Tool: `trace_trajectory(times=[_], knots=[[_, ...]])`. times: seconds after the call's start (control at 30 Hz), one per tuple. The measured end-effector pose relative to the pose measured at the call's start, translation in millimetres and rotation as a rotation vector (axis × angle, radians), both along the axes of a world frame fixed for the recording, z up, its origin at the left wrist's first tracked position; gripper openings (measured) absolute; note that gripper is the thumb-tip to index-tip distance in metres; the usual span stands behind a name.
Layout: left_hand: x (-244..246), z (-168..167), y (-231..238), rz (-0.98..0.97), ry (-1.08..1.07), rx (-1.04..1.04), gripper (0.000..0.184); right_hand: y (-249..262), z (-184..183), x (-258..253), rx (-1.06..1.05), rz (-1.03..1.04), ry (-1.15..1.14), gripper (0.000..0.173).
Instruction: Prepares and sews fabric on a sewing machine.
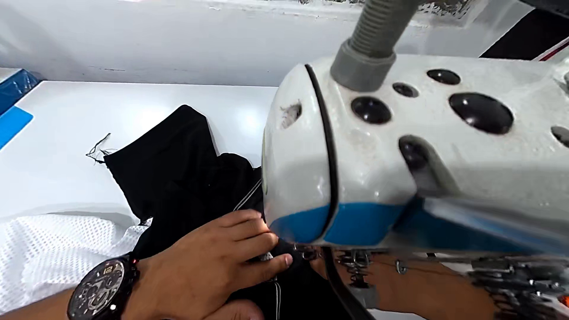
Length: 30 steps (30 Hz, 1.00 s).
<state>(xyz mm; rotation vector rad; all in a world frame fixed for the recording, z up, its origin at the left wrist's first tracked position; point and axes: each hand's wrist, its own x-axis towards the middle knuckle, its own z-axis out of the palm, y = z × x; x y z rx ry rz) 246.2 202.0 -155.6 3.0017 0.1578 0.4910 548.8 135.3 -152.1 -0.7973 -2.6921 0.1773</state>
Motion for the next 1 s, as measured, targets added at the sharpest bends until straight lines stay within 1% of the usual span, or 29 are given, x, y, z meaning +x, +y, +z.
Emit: trace_trajectory(times=[0.07, 0.17, 0.27, 0.43, 0.5, 0.6, 0.8, 0.9, 1.0], knots=[[0, 1, 0, -0.016, 0.004, 0.018, 0.062, -1, -1, 3, -0.026, -0.022, -0.005, 0.02], [1, -1, -3, -0.002, -0.011, 0.036, 0.063, -3, -7, 6, -0.031, -0.043, -0.012, 0.022], [2, -4, -9, 0.046, -0.032, 0.034, 0.063, 0, -3, 4, -0.025, -0.019, -0.039, 0.021], [1, -6, -15, 0.079, -0.014, 0.009, 0.063, -1, -3, 1, -0.01, -0.096, -0.065, 0.021], [0, -6, -14, 0.076, -0.02, 0.002, 0.063, -2, -1, 0, -0.014, -0.109, -0.043, 0.025], [1, -7, -14, 0.073, -0.031, -0.001, 0.061, 0, 0, 1, -0.033, -0.075, -0.025, 0.03], [1, -7, -13, 0.075, -0.039, 0.02, 0.061, -1, -5, 2, -0.031, -0.077, -0.061, 0.026], [1, -3, -15, 0.087, 0.018, 0.038, 0.058, -3, -9, 2, 0.009, -0.11, -0.048, 0.024], [6, 0, -16, 0.102, -0.017, -0.009, 0.057, -3, -11, 1, 0.025, -0.107, -0.02, 0.025]])
